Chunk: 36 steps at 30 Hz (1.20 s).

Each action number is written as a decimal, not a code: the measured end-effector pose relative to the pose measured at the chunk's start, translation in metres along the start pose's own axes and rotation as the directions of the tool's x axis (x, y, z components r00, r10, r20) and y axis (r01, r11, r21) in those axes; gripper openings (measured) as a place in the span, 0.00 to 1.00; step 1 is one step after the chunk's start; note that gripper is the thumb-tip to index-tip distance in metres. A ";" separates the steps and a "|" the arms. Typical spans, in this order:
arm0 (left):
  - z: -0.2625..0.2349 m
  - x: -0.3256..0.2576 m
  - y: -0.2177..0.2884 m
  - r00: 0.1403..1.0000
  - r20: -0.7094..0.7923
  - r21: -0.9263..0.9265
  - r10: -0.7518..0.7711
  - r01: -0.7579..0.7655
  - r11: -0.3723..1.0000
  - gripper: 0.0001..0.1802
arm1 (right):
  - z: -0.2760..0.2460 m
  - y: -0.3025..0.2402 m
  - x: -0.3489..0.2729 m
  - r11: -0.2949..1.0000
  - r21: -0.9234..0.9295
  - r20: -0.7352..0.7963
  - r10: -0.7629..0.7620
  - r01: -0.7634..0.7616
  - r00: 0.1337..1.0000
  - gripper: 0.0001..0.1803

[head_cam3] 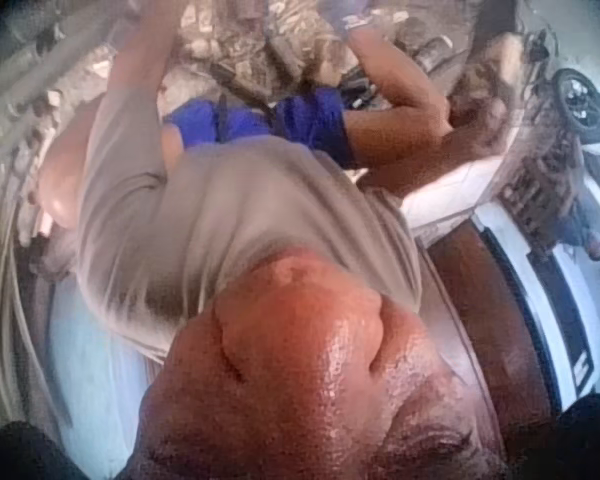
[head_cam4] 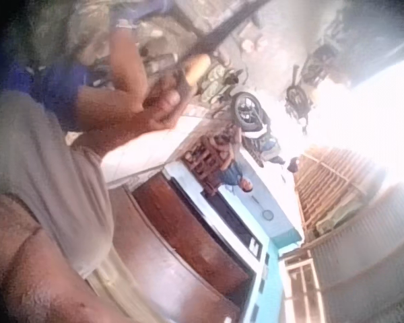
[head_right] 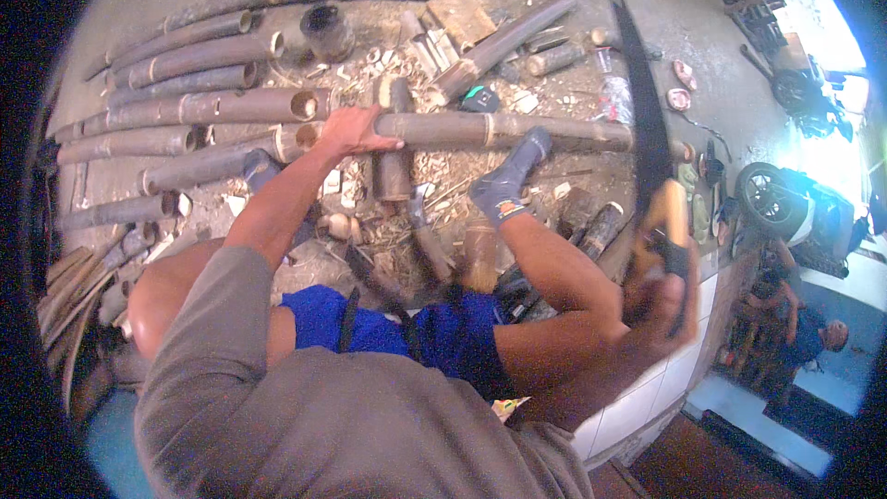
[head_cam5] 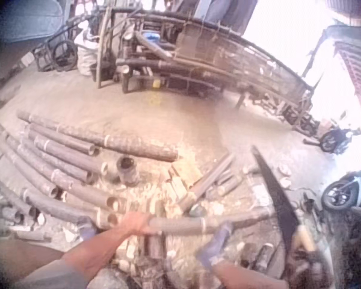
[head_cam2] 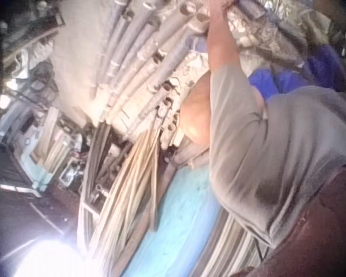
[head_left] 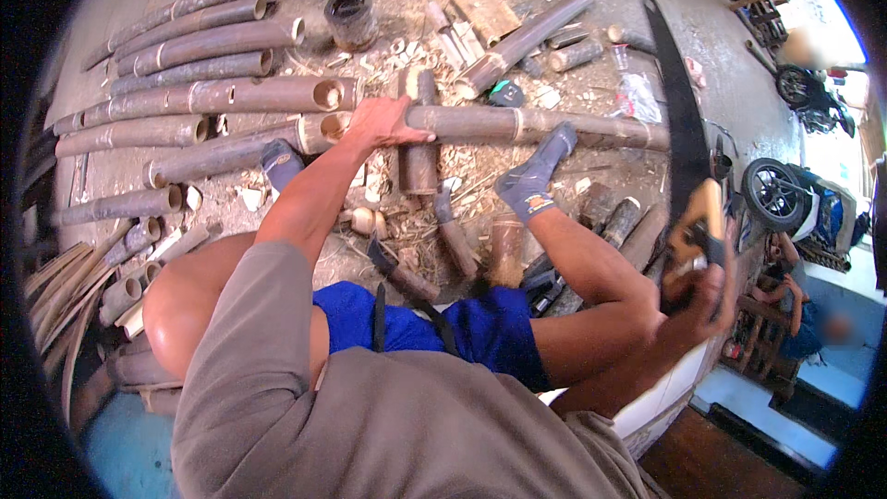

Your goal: The person sits on the floor and uses a hand saw to cut a notch into a bamboo pole. They then use a wooden mallet to drive a smaller bamboo piece into the notch, repeating the process to assemble a joint. Finally, they lift and inspect the assembled bamboo structure.

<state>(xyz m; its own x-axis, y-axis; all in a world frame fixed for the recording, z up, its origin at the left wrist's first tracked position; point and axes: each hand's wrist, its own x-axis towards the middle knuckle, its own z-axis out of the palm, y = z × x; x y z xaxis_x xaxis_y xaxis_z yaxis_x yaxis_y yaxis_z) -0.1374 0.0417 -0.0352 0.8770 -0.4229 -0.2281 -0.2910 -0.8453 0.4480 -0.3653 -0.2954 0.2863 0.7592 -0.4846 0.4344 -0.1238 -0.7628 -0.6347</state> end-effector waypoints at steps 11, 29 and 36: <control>-0.013 -0.026 0.007 0.991 0.107 0.084 -0.081 0.072 0.994 0.58 | -0.075 0.124 -0.012 0.842 0.326 -0.361 0.532 -0.431 0.766 0.18; 0.028 -0.094 0.018 0.973 -0.221 0.237 -0.066 0.120 0.964 0.53 | -0.054 0.226 -0.153 0.841 -0.164 -0.507 0.376 -0.516 0.775 0.32; 0.029 -0.113 0.020 0.987 -0.084 0.251 -0.140 0.157 0.955 0.55 | -0.030 0.228 -0.224 0.736 -0.448 -0.262 0.434 -0.507 0.862 0.35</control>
<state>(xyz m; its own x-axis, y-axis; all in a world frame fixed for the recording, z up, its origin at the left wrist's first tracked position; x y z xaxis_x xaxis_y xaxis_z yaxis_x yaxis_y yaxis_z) -0.2531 0.0634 -0.0256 0.9382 -0.2714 -0.2148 -0.2364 -0.9558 0.1751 -0.5828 -0.3736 0.0634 0.4329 -0.8612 0.2662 -0.7624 -0.5074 -0.4017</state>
